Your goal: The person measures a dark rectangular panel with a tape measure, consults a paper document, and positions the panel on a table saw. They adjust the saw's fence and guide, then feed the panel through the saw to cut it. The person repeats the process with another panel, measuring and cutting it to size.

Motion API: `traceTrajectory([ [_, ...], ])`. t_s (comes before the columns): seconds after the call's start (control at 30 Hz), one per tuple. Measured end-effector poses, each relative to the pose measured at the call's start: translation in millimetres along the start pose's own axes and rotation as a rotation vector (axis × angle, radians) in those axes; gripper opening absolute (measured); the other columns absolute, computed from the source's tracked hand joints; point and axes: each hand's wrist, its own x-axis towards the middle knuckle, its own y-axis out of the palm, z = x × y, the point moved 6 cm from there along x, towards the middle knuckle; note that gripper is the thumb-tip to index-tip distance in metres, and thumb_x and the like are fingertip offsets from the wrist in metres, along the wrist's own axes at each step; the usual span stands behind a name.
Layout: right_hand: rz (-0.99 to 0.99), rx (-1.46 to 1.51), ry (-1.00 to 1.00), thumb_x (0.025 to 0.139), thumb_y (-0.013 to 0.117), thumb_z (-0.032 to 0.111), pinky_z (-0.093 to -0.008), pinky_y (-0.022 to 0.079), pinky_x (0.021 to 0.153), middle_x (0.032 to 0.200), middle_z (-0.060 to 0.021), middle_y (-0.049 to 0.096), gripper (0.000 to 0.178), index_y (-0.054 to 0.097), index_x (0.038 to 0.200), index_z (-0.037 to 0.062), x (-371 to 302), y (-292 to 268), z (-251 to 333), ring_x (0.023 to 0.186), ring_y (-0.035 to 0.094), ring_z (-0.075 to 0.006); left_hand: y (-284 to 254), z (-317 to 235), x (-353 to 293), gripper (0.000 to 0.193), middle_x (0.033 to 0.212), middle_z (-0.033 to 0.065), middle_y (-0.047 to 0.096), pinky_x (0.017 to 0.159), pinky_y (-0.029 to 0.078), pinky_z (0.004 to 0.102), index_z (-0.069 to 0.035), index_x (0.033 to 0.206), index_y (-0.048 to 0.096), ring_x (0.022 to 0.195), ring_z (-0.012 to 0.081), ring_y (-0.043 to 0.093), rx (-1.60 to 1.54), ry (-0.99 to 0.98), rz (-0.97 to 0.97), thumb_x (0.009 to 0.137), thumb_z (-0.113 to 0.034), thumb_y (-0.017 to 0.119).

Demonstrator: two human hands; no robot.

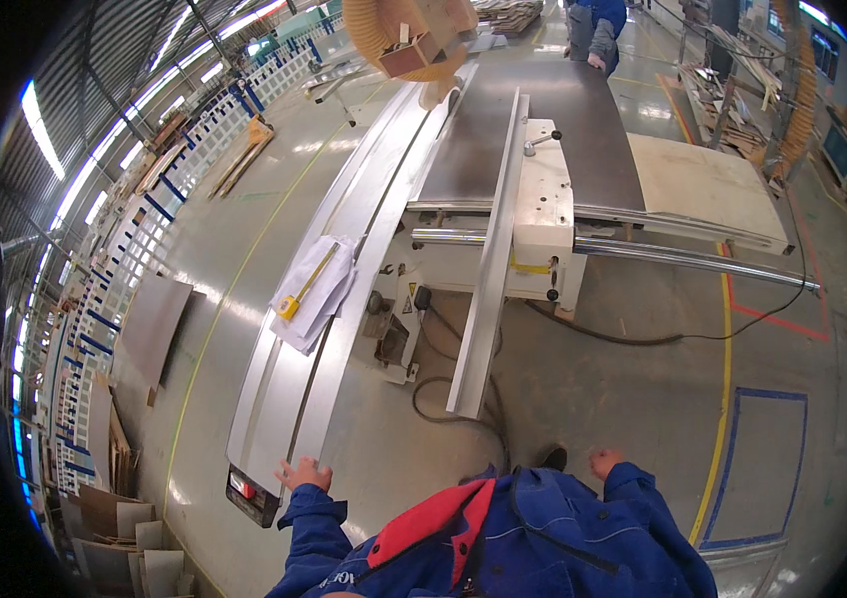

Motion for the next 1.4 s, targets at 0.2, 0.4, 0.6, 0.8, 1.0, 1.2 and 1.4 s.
traceTrajectory([
  [0.2,0.121,-0.082,0.141,0.097,0.064,0.028,-0.0384,0.057,0.065,0.087,-0.0140,0.075,0.032,0.073,0.100,-0.0020,-11.5,27.8,-44.5,0.072,0.071,-0.0244,6.7,6.2,3.5,0.058,0.154,-0.0007,0.053,0.127,0.000,0.0665,-0.021,0.137,0.070,0.157,0.0454,0.019,0.020,0.043,-0.030,0.087,-0.049,0.063],
  [0.4,0.115,-0.143,0.086,0.098,0.062,0.032,-0.0387,0.057,0.065,0.086,-0.0139,0.076,0.037,0.074,0.103,-0.0026,15.5,28.1,-67.8,0.072,0.071,-0.0243,3.8,4.8,4.8,0.056,0.154,-0.0001,0.053,0.127,-0.001,0.0670,-0.022,0.137,0.070,0.157,0.0443,0.020,0.027,0.057,-0.028,0.088,-0.049,0.063],
  [0.6,0.056,0.018,0.062,0.095,0.069,0.027,-0.0388,0.057,0.065,0.088,-0.0144,0.075,0.033,0.073,0.104,-0.0045,13.0,37.9,-56.6,0.072,0.071,-0.0243,6.6,4.7,8.1,0.057,0.153,-0.0002,0.054,0.127,-0.001,0.0672,-0.021,0.138,0.069,0.158,0.0440,0.020,0.049,0.063,-0.027,0.089,-0.050,0.062],
  [0.8,0.067,0.041,0.087,0.095,0.073,0.025,-0.0376,0.057,0.064,0.090,-0.0140,0.074,0.032,0.072,0.106,-0.0054,-5.8,41.0,-32.4,0.073,0.070,-0.0236,9.7,6.4,11.8,0.058,0.153,-0.0001,0.054,0.127,-0.001,0.0677,-0.022,0.139,0.069,0.157,0.0438,0.022,0.059,0.065,-0.031,0.090,-0.050,0.061],
  [1.0,0.104,0.042,0.085,0.096,0.070,0.024,-0.0366,0.056,0.064,0.090,-0.0129,0.074,0.032,0.072,0.108,-0.0049,-2.2,31.9,-23.7,0.072,0.069,-0.0227,8.0,3.9,12.6,0.055,0.148,0.0007,0.059,0.126,0.004,0.0686,-0.022,0.135,0.071,0.155,0.0450,0.024,0.048,0.049,-0.033,0.088,-0.051,0.062],
  [1.2,0.112,0.105,0.113,0.097,0.067,0.023,-0.0354,0.054,0.061,0.087,-0.0117,0.071,0.033,0.068,0.115,-0.0054,1.0,27.6,-13.1,0.069,0.065,-0.0208,8.4,3.0,11.3,0.051,0.148,0.0017,0.060,0.125,0.006,0.0692,-0.022,0.130,0.073,0.154,0.0446,0.025,0.018,0.040,-0.037,0.088,-0.050,0.065],
  [1.4,0.143,-0.023,0.035,0.097,0.066,0.022,-0.0347,0.052,0.059,0.088,-0.0122,0.069,0.034,0.066,0.117,-0.0057,-4.7,21.8,8.6,0.068,0.064,-0.0201,8.1,1.0,9.5,0.053,0.152,-0.0001,0.057,0.125,0.005,0.0697,-0.022,0.133,0.071,0.155,0.0428,0.026,0.033,0.016,-0.056,0.090,-0.051,0.062],
])
